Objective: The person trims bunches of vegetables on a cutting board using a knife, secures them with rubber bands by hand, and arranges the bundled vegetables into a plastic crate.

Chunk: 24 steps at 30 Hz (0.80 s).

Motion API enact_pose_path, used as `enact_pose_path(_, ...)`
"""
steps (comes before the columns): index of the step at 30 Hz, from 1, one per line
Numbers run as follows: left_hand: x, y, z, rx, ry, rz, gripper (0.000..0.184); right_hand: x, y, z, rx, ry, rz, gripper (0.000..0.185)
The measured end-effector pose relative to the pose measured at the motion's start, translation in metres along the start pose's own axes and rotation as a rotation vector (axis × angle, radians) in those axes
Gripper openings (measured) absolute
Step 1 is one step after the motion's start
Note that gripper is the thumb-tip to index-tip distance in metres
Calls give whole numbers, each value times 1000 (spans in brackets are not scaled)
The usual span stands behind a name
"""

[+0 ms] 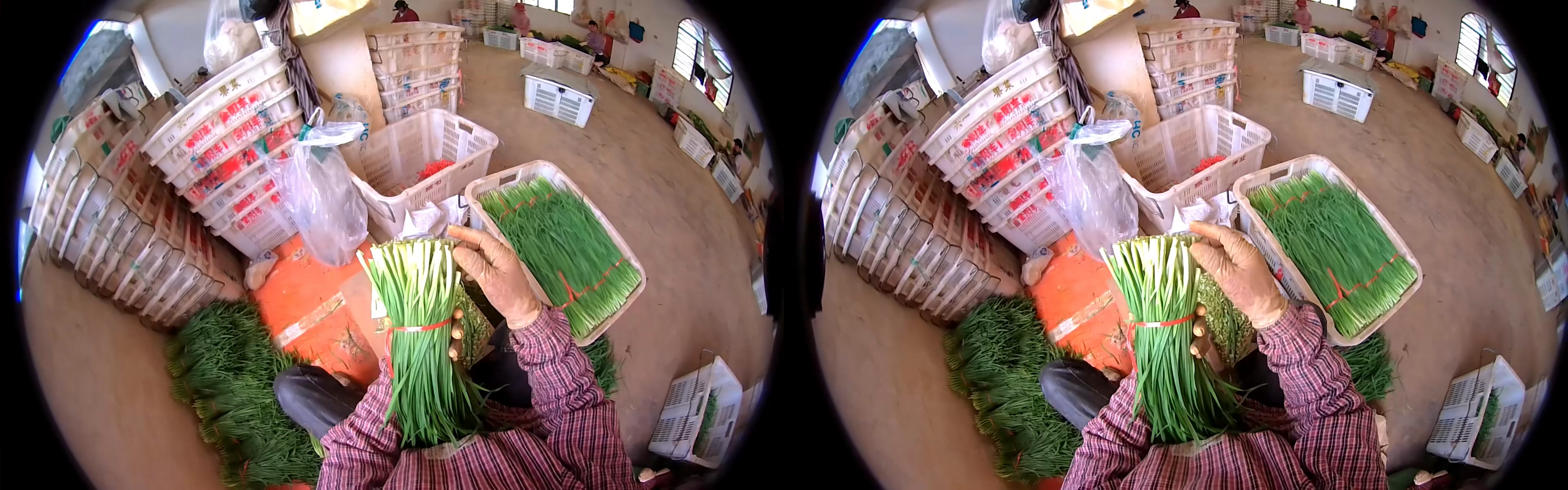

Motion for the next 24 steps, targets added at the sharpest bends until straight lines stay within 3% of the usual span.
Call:
enact_pose_path(5, 5, -15, -8, -29, 52, -87, 94, 5, -3, 14, 276, -158, 11, 24)
enact_pose_path(9, 9, -24, -8, 26, 87, -220, 101, 10, 8, 15, 178, 3, 87, 21)
enact_pose_path(14, -5, -1, 12, 35, 35, 56, 110, 8, 31, 29, 38, -41, 165, 26)
enact_pose_path(15, 0, -10, 18, 200, -24, 147, 103, 5, 35, 34, 30, -66, 192, 28)
enact_pose_path(16, 5, -20, 23, 368, -69, 250, 96, -2, 30, 23, -58, -50, 137, 47)
enact_pose_path(17, -6, -10, 35, 378, -72, 244, 96, -10, 29, 24, -55, -40, 131, 47)
enact_pose_path(18, -34, 28, 61, 708, -51, 555, 88, -19, 25, 31, -104, -94, 76, 59)
enact_pose_path(20, -23, 0, 73, 1024, -140, 882, 65, -36, 9, 36, -76, -185, -12, 81)
enact_pose_path(22, 1, -31, 63, 1055, -229, 940, 65, -50, -19, 37, 78, -273, -104, 94)
enact_pose_path(23, 2, -36, 66, 1086, -315, 1000, 66, -48, -34, 30, 166, -185, -131, 95)
enact_pose_path(24, 4, -35, 68, 1196, -267, 1010, 84, -44, -42, 30, 142, -141, -143, 94)
Point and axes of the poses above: each hand's wrist, its own x-axis towards the middle knuckle, its own y-axis out of the back of the hand, z = x × y, the point moved 8 cm from there along x, towards the middle knuckle, and after that the axes turned 4 degrees about y, right-handed, at the moved point
